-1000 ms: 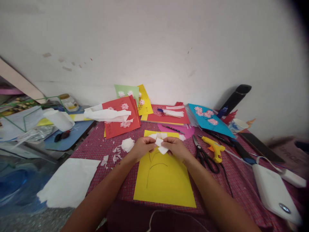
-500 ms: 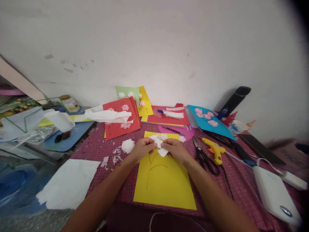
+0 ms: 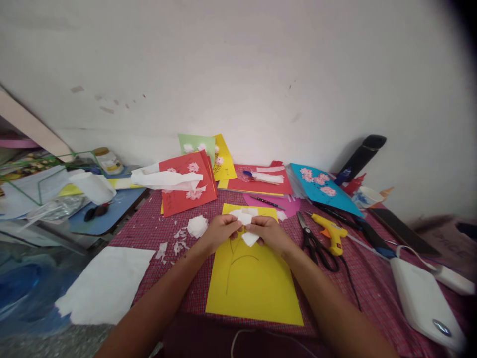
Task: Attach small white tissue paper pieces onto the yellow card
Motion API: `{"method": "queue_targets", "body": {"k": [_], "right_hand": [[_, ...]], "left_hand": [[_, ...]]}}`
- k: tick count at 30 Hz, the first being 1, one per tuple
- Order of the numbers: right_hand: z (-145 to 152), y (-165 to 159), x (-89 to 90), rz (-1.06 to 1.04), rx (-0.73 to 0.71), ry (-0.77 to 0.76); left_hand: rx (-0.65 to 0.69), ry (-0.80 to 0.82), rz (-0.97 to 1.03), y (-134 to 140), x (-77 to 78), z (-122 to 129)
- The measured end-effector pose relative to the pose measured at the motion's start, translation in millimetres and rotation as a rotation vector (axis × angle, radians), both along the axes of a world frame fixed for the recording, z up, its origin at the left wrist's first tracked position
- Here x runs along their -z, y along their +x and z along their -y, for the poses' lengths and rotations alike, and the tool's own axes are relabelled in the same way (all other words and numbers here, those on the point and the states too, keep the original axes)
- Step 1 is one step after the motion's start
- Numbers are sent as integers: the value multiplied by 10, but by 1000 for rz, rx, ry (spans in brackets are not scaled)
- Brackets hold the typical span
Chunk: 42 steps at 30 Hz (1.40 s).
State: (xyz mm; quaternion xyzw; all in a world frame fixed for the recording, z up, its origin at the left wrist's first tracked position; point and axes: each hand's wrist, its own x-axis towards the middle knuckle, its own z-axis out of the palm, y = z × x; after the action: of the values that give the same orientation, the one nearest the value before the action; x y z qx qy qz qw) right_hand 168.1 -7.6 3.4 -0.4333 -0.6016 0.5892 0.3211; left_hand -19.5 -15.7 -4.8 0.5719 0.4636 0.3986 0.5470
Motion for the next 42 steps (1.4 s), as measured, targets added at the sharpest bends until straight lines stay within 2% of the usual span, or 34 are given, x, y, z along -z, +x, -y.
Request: {"method": "queue_targets", "body": {"k": [3,7,9,13,16,24,33,42], "right_hand": [[0,2,12,-21,-4,6],[11,-10,21,15,23,11],[14,-22,26,29,25,2],[5,-36,35,19,8,-14],[-7,-32,36,30,-9,-6],[1,-30,12,47,3,5],[-1,-36,59,63,-15,24],[6,-32,34,58,-25,32]], "left_hand": [[-58,23,25,7,15,-13],[-265,221,0,4,2,-20],[-242,325,-83,3,-36,1],[-45,432,-254,20,-106,53],[-7,408,-281,27,-96,53],[-7,266,-176,10,-36,31],[3,268,-221,12,-19,27],[10,253,-205,1,-10,19]]}}
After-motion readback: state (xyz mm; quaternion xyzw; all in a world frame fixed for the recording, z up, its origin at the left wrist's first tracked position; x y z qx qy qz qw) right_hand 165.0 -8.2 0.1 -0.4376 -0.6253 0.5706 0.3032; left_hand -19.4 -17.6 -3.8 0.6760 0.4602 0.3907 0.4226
